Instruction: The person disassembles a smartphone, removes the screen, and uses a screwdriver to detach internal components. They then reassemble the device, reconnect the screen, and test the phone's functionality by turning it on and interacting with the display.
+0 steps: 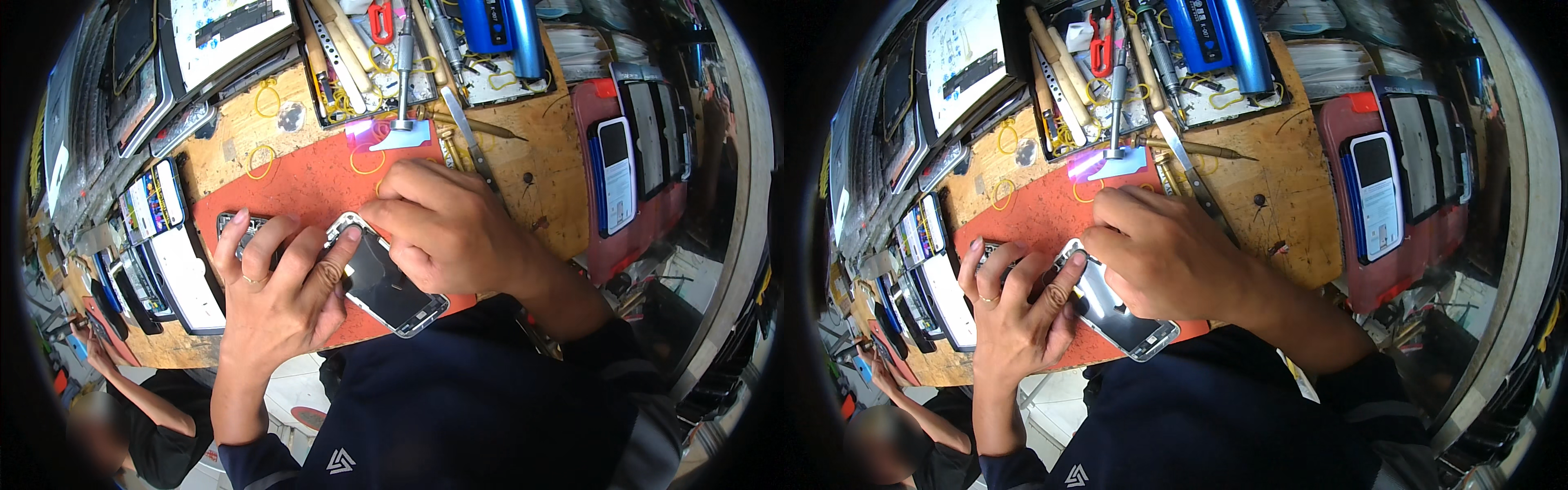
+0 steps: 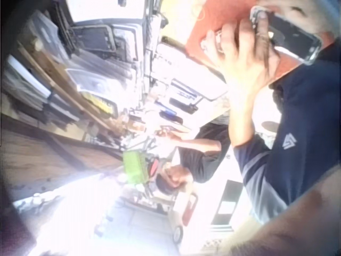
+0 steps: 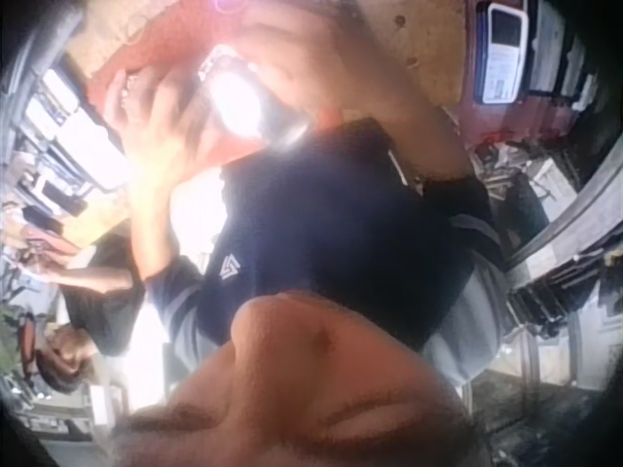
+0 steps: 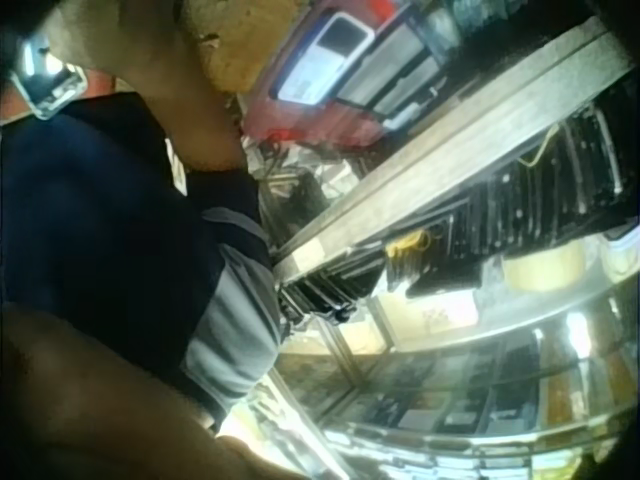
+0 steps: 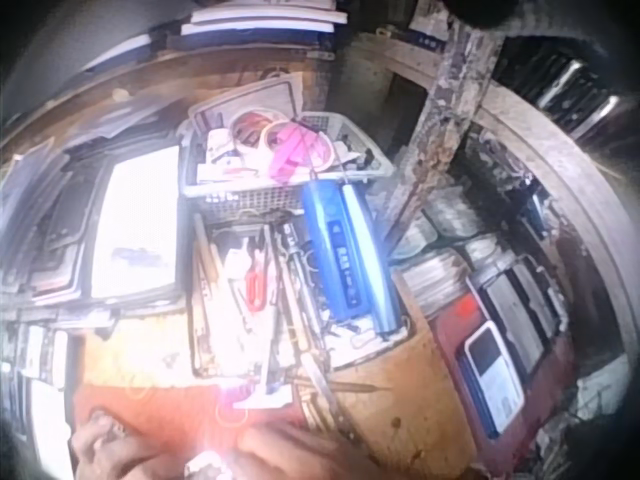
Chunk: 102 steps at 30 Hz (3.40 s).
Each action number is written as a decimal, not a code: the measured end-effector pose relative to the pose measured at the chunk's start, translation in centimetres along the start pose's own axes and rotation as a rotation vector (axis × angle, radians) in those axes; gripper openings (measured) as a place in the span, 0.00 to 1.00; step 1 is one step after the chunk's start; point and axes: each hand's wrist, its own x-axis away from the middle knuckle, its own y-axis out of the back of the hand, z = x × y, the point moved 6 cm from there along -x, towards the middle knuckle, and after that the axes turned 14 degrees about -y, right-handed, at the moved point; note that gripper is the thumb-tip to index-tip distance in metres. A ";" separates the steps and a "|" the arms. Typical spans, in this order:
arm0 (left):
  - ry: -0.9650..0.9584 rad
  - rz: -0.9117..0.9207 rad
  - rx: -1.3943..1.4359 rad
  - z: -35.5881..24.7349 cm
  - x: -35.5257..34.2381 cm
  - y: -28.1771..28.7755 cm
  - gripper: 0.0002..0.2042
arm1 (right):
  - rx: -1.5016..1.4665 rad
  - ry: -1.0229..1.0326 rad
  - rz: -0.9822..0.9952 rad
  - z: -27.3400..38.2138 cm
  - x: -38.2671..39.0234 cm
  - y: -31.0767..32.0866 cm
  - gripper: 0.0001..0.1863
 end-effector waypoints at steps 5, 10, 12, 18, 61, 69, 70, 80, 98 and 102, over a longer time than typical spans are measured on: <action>-0.016 -0.008 0.021 0.2 -0.1 0.0 0.31 | 0.003 0.006 -0.002 0.0 0.0 0.0 0.19; -0.033 -0.018 0.050 0.4 -0.1 0.0 0.31 | -0.020 0.026 0.002 0.2 0.0 0.0 0.23; -0.037 -0.020 0.058 0.5 -0.2 0.0 0.31 | 0.006 0.035 0.028 0.4 0.1 -0.2 0.24; -0.032 -0.017 0.067 0.5 0.0 -0.1 0.32 | 0.148 0.115 0.052 1.0 0.3 -0.8 0.20; 0.266 -0.264 -0.116 -3.6 1.1 -1.2 0.18 | -0.050 0.081 -0.007 -0.3 -1.2 -0.2 0.15; 0.326 -0.318 -0.082 -4.5 2.6 -0.9 0.16 | 0.015 0.122 0.019 -0.4 -0.6 -0.6 0.13; 0.338 -0.321 -0.068 -4.5 2.7 -0.9 0.17 | 0.006 0.147 0.011 -0.3 -0.5 -0.5 0.13; 0.303 -0.280 -0.144 -3.3 1.2 -0.8 0.19 | 0.213 0.292 -0.014 1.4 0.4 -1.1 0.07; 0.315 -0.204 0.167 -0.4 0.8 -0.3 0.17 | 0.133 0.249 0.028 1.2 -0.1 -0.9 0.10; 0.241 -0.192 -0.022 -1.7 0.3 -0.3 0.17 | 0.103 0.216 0.025 0.9 -0.1 -0.9 0.07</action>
